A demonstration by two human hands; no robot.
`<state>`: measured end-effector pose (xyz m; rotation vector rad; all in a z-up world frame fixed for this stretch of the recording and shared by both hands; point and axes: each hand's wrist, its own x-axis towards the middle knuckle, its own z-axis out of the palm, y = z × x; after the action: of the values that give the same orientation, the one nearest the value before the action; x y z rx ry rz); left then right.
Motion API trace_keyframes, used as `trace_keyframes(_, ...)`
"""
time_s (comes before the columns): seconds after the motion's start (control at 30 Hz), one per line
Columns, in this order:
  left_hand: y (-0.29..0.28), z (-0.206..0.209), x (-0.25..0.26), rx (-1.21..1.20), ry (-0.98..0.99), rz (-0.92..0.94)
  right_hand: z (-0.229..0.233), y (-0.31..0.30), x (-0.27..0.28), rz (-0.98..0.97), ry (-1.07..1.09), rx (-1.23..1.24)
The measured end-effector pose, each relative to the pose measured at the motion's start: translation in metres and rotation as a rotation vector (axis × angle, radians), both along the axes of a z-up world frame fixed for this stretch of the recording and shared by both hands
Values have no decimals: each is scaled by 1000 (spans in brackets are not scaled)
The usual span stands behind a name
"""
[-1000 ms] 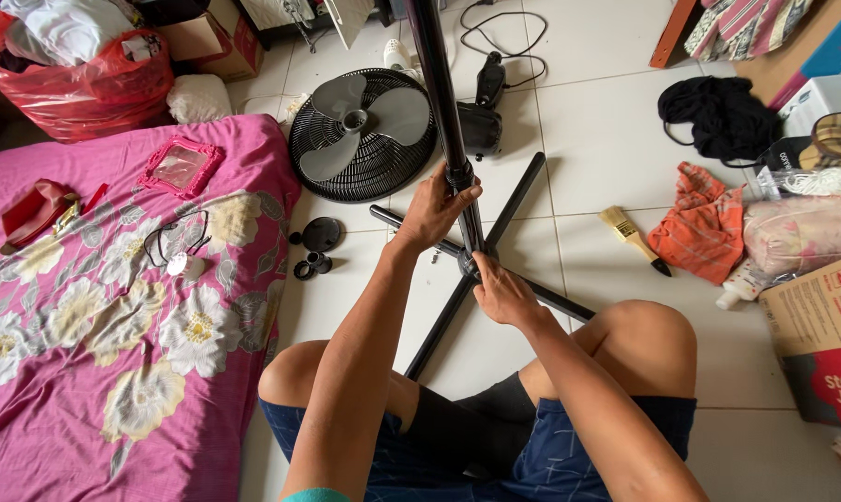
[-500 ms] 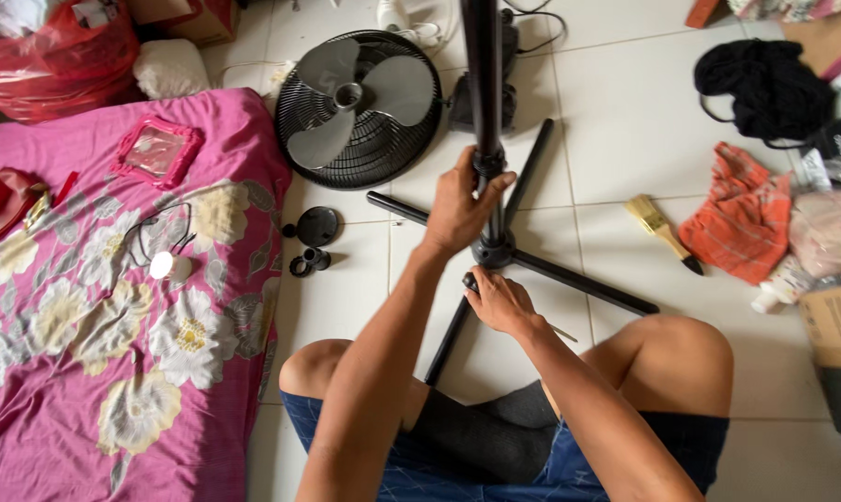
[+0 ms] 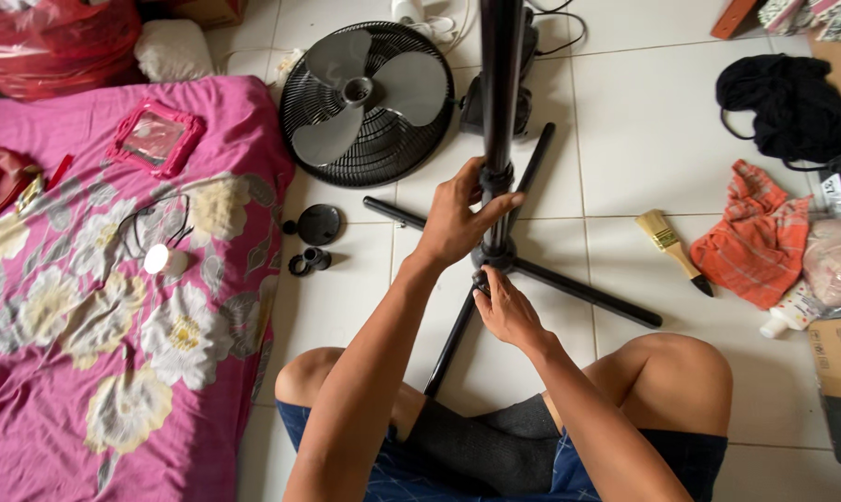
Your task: The person assembles a standing electric fan by connecting the pole to the base, securing it with a screw, and attaching the motor housing. They use a brush to clean the pole and motor before assembly.
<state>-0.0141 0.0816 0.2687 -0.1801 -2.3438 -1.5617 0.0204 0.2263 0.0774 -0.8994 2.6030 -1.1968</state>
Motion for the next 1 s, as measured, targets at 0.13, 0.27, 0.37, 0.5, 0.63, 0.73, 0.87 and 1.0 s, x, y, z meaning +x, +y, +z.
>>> trace_keyframes(0.13,-4,-20,-3,-16,-145,-12,26,12,-10,-171,-218,-203)
trace_keyframes(0.27,-16,-72,9,-23,-217,-17,50,22,-20,-321,11,-302)
trace_keyframes(0.37,-17,-121,26,78,-283,50,67,30,-26,-312,83,-375)
trace_keyframes(0.5,-9,-181,52,-118,-242,179,81,38,-30,-223,81,-451)
trace_keyframes(0.63,1,-212,67,-87,-301,235,84,42,-26,-192,135,-425)
trace_keyframes(0.73,9,-216,72,-60,-356,241,85,40,-22,-167,171,-390)
trace_keyframes(0.87,18,-212,71,-77,-332,286,85,31,-22,-104,199,-345)
trace_keyframes(1.0,20,-209,72,-13,-359,285,84,24,-21,-34,180,-290)
